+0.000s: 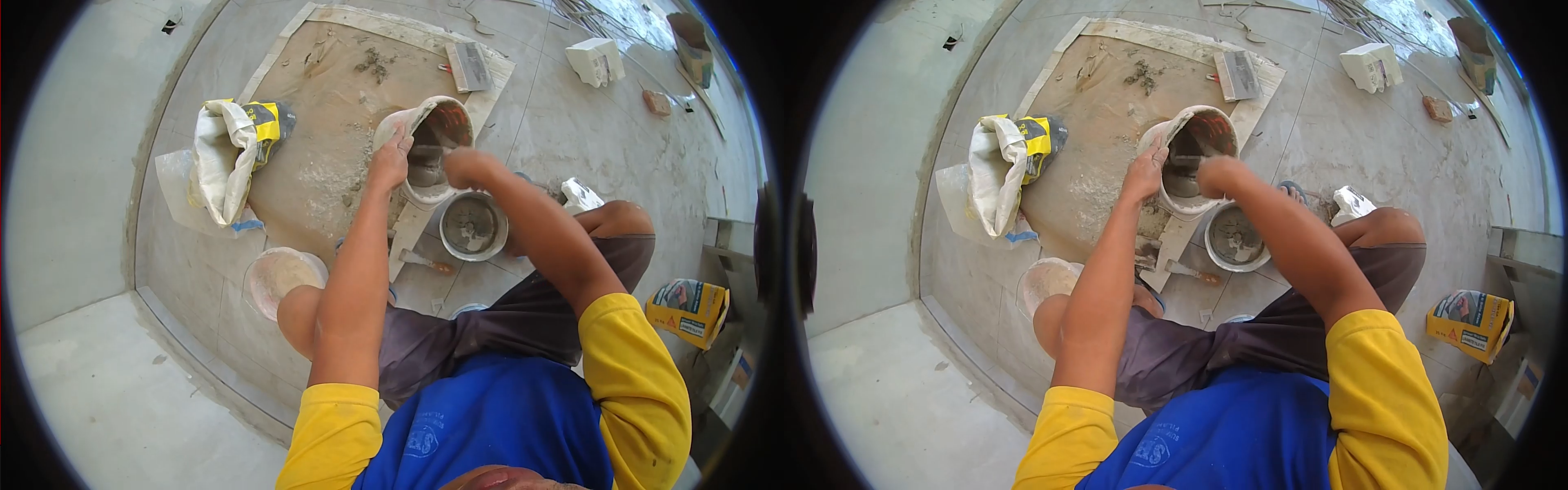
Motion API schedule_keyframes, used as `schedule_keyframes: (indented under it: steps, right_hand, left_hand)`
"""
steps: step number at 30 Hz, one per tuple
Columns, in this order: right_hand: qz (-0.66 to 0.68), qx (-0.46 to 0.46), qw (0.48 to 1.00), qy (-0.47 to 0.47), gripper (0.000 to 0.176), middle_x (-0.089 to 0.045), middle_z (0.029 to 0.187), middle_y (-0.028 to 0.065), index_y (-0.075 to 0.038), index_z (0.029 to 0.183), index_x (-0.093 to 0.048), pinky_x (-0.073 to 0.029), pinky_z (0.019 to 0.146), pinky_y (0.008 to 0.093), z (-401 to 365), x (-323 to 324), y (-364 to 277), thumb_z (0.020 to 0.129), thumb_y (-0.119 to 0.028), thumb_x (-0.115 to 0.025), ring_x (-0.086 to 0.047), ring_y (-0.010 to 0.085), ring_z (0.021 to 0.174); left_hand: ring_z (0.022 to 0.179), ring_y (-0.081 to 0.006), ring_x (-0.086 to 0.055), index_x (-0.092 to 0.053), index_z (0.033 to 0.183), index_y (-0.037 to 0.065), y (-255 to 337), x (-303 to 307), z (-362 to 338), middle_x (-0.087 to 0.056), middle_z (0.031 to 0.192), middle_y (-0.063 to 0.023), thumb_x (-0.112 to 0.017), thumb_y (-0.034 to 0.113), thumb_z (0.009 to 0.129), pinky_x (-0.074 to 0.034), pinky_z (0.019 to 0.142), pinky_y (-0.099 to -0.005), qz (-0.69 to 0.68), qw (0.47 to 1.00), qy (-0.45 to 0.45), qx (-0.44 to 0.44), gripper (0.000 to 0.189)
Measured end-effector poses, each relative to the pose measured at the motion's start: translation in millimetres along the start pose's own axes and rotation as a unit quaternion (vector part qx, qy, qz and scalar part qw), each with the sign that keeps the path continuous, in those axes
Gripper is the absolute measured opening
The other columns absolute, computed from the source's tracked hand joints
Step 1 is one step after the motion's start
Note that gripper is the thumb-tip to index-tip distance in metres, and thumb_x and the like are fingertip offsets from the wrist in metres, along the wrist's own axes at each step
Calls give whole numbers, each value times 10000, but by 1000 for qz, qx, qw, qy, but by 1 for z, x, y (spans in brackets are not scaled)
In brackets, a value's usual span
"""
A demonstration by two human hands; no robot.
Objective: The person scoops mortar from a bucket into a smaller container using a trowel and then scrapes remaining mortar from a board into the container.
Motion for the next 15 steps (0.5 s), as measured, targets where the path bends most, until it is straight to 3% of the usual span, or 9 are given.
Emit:
schedule_keyframes:
  steps: [2, 4, 5, 8, 10, 12, 13, 14, 15]
  right_hand:
    - [-36, -3, 997, -65, 424, -626, 1059, 189, 13, 1204, -478, -499, 820, 410, 8, -1, 8, 796, -88, -537, -616, 291, 998]
    - [62, -4, 971, 232, 424, -628, 1056, 189, 22, 1204, -468, -502, 816, 409, 15, 33, 17, 800, -89, -534, -619, 298, 987]
    - [92, -16, 964, 248, 421, -610, 1102, 186, 20, 1203, -463, -492, 843, 404, 19, 25, 19, 803, -91, -531, -602, 299, 1023]
    - [22, 23, 981, 190, 453, -605, 1107, 196, 7, 1227, -458, -486, 858, 399, 45, -34, 3, 795, -96, -547, -591, 310, 1045]
    - [-50, 59, 982, 173, 518, -624, 1052, 211, 19, 1264, -428, -513, 796, 397, 39, -27, -5, 768, -69, -549, -623, 339, 967]
    - [-46, 63, 997, -19, 574, -645, 909, 246, 94, 1261, -377, -541, 629, 401, 15, -4, -1, 719, -5, -538, -662, 338, 828]
    - [29, 12, 998, -51, 565, -657, 830, 213, 94, 1264, -371, -532, 534, 395, 3, 7, 9, 726, -1, -514, -670, 315, 715]
    - [29, 11, 998, -52, 565, -657, 830, 213, 94, 1264, -371, -532, 534, 395, 4, 2, 11, 726, -1, -514, -670, 315, 715]
    - [79, -13, 995, 60, 575, -650, 917, 204, 57, 1285, -379, -533, 624, 401, 7, 16, 17, 733, -16, -521, -665, 309, 785]
  left_hand:
    - [1118, -390, -509, -422, 1347, 172, -10, -3, 3, -535, 1196, -230, -448, 383, 924, -413, 921, -407, -12, 1000, -3, 12, 474]
    - [1120, -391, -507, -425, 1346, 175, -8, -5, 5, -535, 1196, -230, -450, 382, 922, -413, 922, -405, -24, 1000, -4, 13, 472]
    - [1109, -395, -508, -422, 1347, 179, -6, -4, 5, -533, 1211, -205, -447, 384, 919, -409, 927, -415, -6, 1000, -3, 16, 475]
    - [1096, -398, -510, -417, 1350, 185, -2, -2, 3, -533, 1223, -181, -445, 384, 917, -406, 931, -427, 13, 1000, -7, 20, 477]
    - [1095, -398, -512, -415, 1352, 186, -3, -6, 4, -534, 1220, -183, -445, 381, 918, -406, 930, -430, 12, 1000, -13, 24, 477]
    - [1105, -394, -507, -418, 1349, 185, -4, -5, 5, -520, 1250, -157, -448, 374, 919, -402, 933, -434, -12, 1000, 7, -9, 472]
    - [1105, -394, -507, -418, 1349, 185, -6, -5, 5, -520, 1250, -157, -448, 374, 919, -402, 933, -434, -13, 1000, 7, -6, 472]
    - [1119, -389, -497, -420, 1348, 184, -10, -6, 5, -502, 1277, -135, -449, 370, 919, -396, 941, -432, -18, 1000, -4, 11, 469]
    - [1133, -385, -488, -422, 1346, 183, -11, -7, 6, -484, 1303, -114, -450, 366, 919, -391, 949, -429, -22, 999, -13, 26, 466]
Point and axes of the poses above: each hand's wrist, its own z-axis towards the middle knuckle, its own x-axis out of the back of the hand, y = z × x, the point moved 9 cm from there along z, towards the middle knuckle
